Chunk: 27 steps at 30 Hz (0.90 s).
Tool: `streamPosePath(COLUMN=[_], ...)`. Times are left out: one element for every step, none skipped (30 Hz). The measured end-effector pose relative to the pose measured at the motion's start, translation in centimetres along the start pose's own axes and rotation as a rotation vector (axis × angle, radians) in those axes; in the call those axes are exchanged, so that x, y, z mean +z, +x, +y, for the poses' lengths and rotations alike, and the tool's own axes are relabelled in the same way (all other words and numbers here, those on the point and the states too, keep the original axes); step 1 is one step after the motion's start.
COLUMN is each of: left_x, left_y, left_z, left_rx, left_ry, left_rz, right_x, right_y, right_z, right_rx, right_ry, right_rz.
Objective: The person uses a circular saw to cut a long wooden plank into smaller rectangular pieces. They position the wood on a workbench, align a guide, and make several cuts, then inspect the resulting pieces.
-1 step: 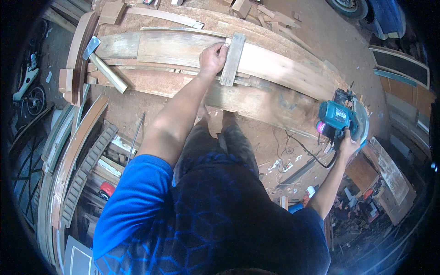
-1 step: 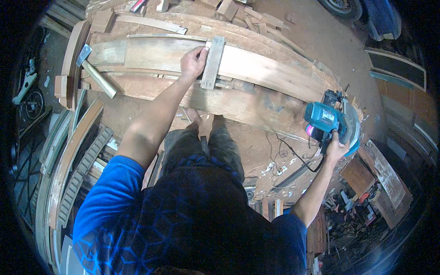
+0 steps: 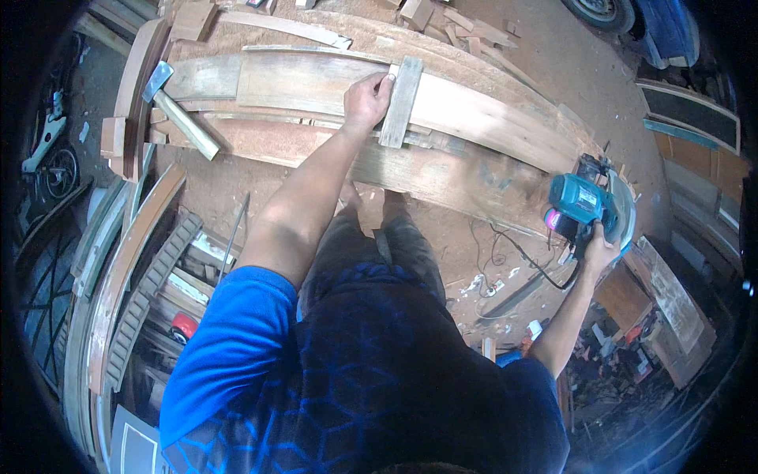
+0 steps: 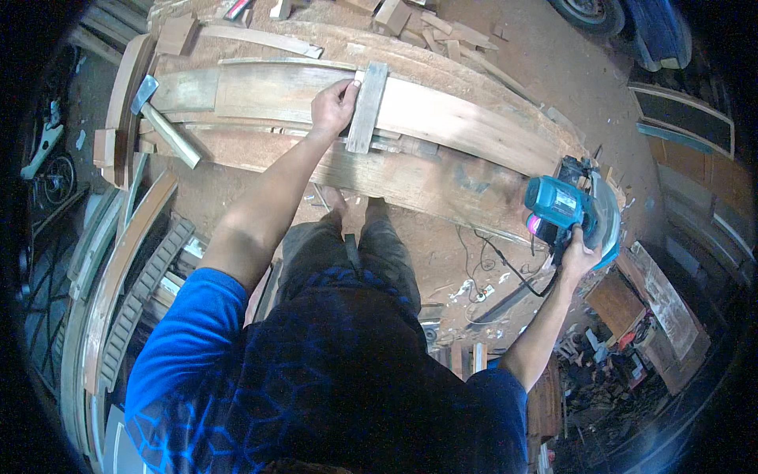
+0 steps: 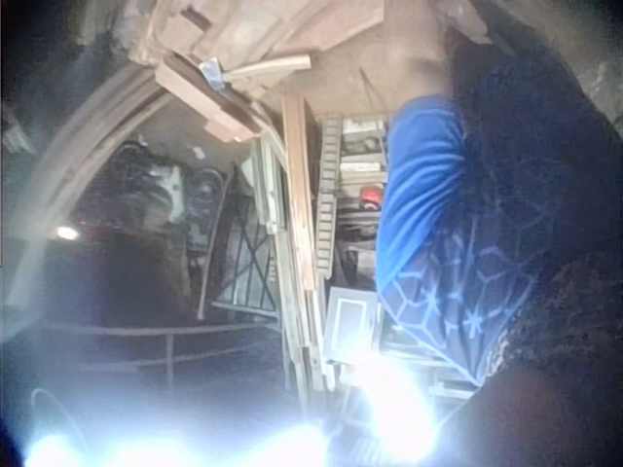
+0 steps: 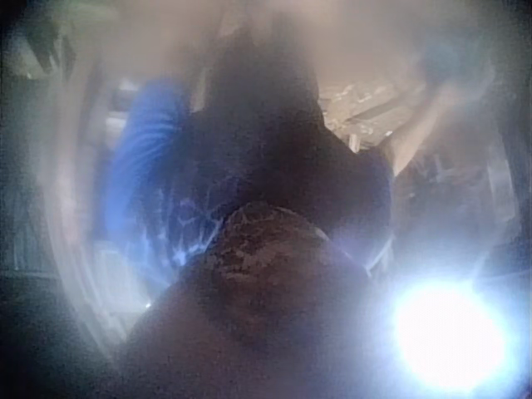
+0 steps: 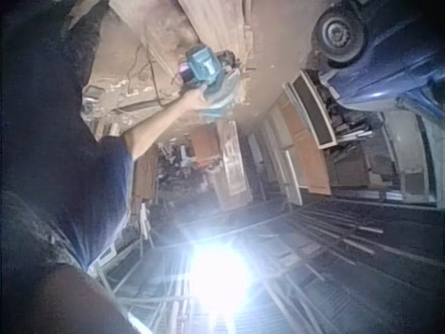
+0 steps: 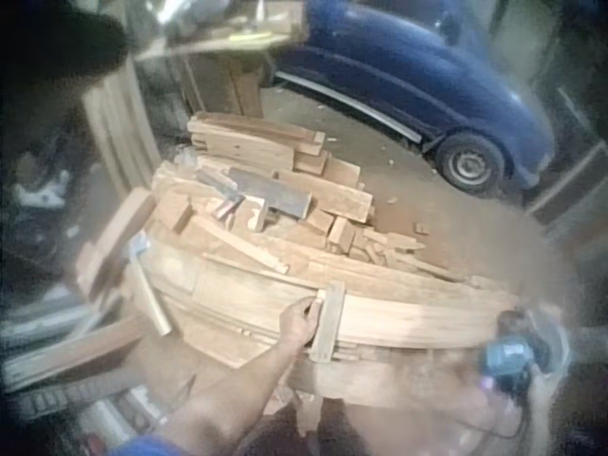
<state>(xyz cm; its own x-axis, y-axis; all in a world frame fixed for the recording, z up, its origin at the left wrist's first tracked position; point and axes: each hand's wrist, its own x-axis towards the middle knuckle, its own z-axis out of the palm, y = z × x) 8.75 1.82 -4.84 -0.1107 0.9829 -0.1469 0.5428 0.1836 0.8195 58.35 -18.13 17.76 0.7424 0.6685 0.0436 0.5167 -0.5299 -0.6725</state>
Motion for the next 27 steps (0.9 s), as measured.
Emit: streamPosePath(left_x=[0.2,0.2,0.2,0.2,0.2,0.3,0.3,0.2,0.0,-0.3,-0.5,-0.3,-0.1,-0.1,-0.2,-0.3,-0.3,-0.2,-0.3,-0.1,0.0,0.2,0.4,0.3,0.3,0.3,0.4], left_y=[0.2,0.2,0.1,0.1,0.2,0.3,0.3,0.2,0.1,0.0,0.0,0.1,0.1,0.1,0.2,0.2,0.2,0.1,0.0,0.3,0.2,0.0,0.3,0.3,0.5,0.6,0.5], left_z=[0.1,0.0,-0.1,-0.2,-0.2,-0.1,0.1,0.3,0.5,0.7,0.8,0.7,0.7,0.6,0.7,0.8,1.0,1.0,0.9,0.8,0.4,-0.3,-0.6,0.1,0.3,0.2,-0.3], left_rx=[0.017,0.032,0.027,0.021,0.020,0.016,0.013,0.010,-0.013,-0.035,-0.059,-0.053,-0.047,-0.043,-0.048,-0.053,-0.057,-0.076,-0.094,-0.104,-0.093,-0.083,-0.068,-0.095,-0.078,-0.070,-0.060], left_ry=[-0.004,-0.009,-0.006,-0.003,-0.001,-0.008,-0.014,-0.018,-0.013,-0.008,-0.003,-0.005,-0.008,-0.006,-0.004,-0.003,-0.002,0.003,0.009,0.009,0.012,0.016,0.017,-0.001,0.002,0.005,0.014], left_rz=[0.008,0.015,0.013,0.011,0.010,0.011,0.012,0.009,-0.009,-0.027,-0.040,-0.037,-0.034,-0.030,-0.031,-0.034,-0.038,-0.036,-0.034,-0.036,-0.028,-0.019,-0.009,-0.037,-0.032,-0.031,-0.028], right_x=[0.0,-0.2,-0.3,-0.8,-1.4,-1.8,-1.8,-1.8,-1.7,-1.6,-1.2,-0.9,-0.9,-0.9,-0.8,-0.6,-0.6,-0.9,-1.5,-2.3,-2.7,-2.9,-2.4,-1.0,0.3,1.2,2.2], right_y=[0.0,0.1,0.1,0.0,-0.1,-0.1,0.1,0.0,-0.1,-0.4,-0.8,-1.2,-1.6,-2.0,-2.7,-3.7,-5.0,-6.2,-7.1,-7.7,-8.4,-9.5,-10.8,-12.5,-13.8,-15.1,-16.4], right_z=[0.0,0.1,0.2,0.2,0.2,0.2,0.3,0.2,0.0,0.0,-0.2,-0.5,-0.8,-1.0,-1.6,-2.3,-3.4,-4.5,-4.7,-4.7,-4.8,-4.9,-6.0,-7.2,-7.5,-7.4,-6.7], right_rx=[0.017,0.035,0.053,0.028,0.002,-0.024,-0.004,0.020,0.044,0.036,0.026,0.015,-0.001,-0.014,-0.026,-0.082,-0.045,-0.007,0.032,0.156,0.193,0.229,0.260,0.256,0.259,0.311,0.365], right_ry=[-0.004,-0.010,-0.016,-0.021,-0.024,-0.027,-0.054,-0.082,-0.109,-0.083,-0.055,-0.027,-0.004,0.022,0.046,0.053,0.077,0.098,0.120,0.188,0.281,0.375,0.472,0.613,0.608,0.693,0.785], right_rz=[-0.002,-0.004,-0.006,-0.042,-0.073,-0.105,-0.089,-0.072,-0.054,-0.027,-0.001,0.025,0.040,0.051,0.061,0.090,0.094,0.099,0.105,0.059,0.007,-0.045,-0.095,-0.098,-0.065,-0.119,-0.176])
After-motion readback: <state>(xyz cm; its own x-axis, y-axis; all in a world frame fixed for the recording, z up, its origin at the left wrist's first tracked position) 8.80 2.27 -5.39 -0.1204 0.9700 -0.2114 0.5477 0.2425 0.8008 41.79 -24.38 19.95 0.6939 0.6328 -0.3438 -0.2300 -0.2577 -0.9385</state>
